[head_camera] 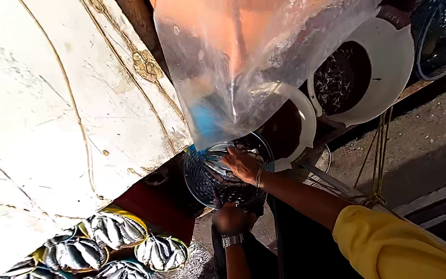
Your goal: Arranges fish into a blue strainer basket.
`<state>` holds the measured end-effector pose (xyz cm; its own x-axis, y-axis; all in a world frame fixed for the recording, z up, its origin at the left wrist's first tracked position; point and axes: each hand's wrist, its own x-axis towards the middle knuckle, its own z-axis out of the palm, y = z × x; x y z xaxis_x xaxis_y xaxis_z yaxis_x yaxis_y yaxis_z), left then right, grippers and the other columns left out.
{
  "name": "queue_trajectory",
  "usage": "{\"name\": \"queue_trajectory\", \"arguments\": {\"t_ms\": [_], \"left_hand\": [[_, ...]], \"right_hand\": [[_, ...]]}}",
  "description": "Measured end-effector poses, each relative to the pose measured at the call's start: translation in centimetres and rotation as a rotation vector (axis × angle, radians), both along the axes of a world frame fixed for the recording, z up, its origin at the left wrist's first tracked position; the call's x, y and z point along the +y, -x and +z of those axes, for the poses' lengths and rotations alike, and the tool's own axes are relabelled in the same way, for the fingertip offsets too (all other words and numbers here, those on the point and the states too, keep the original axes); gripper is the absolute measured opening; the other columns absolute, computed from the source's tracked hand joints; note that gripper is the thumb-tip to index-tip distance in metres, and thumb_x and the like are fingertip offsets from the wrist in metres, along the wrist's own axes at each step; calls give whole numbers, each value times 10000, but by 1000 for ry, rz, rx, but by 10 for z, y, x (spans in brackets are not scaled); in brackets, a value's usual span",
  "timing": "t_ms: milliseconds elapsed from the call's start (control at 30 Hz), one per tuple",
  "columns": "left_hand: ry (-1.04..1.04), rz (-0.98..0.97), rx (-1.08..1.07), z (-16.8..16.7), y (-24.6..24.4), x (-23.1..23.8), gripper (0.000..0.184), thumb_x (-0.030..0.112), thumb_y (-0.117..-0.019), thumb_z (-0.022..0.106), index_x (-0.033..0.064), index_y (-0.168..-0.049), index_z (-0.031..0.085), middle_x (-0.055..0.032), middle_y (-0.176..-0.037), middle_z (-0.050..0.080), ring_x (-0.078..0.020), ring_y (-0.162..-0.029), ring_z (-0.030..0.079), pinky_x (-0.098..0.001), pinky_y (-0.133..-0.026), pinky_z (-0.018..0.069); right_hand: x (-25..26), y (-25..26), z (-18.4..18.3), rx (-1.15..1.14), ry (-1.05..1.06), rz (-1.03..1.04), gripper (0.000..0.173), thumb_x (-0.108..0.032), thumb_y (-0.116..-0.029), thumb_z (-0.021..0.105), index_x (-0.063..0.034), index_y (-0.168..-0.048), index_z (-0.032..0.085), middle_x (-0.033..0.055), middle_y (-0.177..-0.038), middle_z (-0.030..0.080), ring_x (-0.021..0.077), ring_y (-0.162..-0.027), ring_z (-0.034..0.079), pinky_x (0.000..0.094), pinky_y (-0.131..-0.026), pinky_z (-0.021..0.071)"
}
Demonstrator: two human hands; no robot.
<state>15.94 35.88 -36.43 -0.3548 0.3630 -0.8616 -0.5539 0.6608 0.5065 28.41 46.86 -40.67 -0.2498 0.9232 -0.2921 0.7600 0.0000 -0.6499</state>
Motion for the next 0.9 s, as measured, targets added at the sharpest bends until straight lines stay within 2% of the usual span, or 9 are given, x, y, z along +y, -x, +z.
{"name": "queue_trajectory", "arguments": {"t_ms": [100,200,300,367,500,567,733,833,900], "left_hand": [[-7,-6,-17,1,2,-1,285,-74,-803,442,78,-1034,509,-55,-840,661,-179,-749,686,-395,-650,597],[-18,9,-49,-1,3,-3,248,-53,-803,422,81,-975,539,-38,-812,681,-147,-741,695,-358,-655,602],[3,53,-71,-1,6,-3,238,-47,-812,411,74,-971,540,-55,-820,681,-161,-749,700,-364,-657,606],[22,67,-54,0,8,-4,227,-49,-823,404,71,-956,543,-53,-808,679,-158,-738,695,-359,-655,604],[25,41,-19,-3,17,-6,240,-60,-804,420,71,-970,534,-59,-832,670,-173,-750,688,-382,-655,599],[24,27,0,-3,21,-8,263,-78,-805,424,73,-994,526,-63,-847,663,-175,-759,684,-383,-653,598],[47,-8,50,3,22,-5,294,-88,-808,430,87,-1029,515,-50,-862,641,-159,-760,665,-370,-664,588],[33,-15,64,1,23,-5,305,-95,-786,443,79,-1024,522,-56,-858,653,-163,-754,676,-371,-650,596],[29,-20,73,0,23,-5,338,-104,-773,452,73,-1056,510,-71,-891,641,-180,-783,669,-393,-670,594]], "right_hand": [[7,3,7,-25,59,54,241,-60,-958,646,-42,-1184,726,284,-1314,584,453,-1079,646,518,-688,588],[9,-16,39,40,164,116,213,-84,-984,604,-22,-1153,718,254,-1338,581,430,-1207,588,546,-858,555],[-1,-59,52,140,-203,-197,185,-70,-901,656,-21,-1039,768,206,-1043,679,321,-885,708,428,-618,588],[-2,-102,47,67,-172,-487,180,-35,-947,619,20,-1085,720,204,-996,648,301,-774,680,429,-599,573],[6,-172,-15,-158,453,-816,463,-142,-1036,531,74,-1442,477,312,-1426,522,450,-1274,571,562,-1056,473],[5,-183,-45,-141,473,-873,567,-273,-1091,477,72,-1528,370,315,-1511,457,430,-1394,487,526,-1159,394],[18,-179,-96,417,371,-1263,666,-438,-1097,434,12,-1578,337,225,-1619,370,298,-1520,340,469,-1252,264],[29,-171,-98,743,543,-1377,664,-526,-1058,480,-126,-1578,383,101,-1616,406,241,-1486,381,541,-1189,344],[30,-167,-98,910,586,-1342,628,-433,-1033,579,-160,-1568,395,93,-1540,493,228,-1389,490,513,-1107,445]]}}
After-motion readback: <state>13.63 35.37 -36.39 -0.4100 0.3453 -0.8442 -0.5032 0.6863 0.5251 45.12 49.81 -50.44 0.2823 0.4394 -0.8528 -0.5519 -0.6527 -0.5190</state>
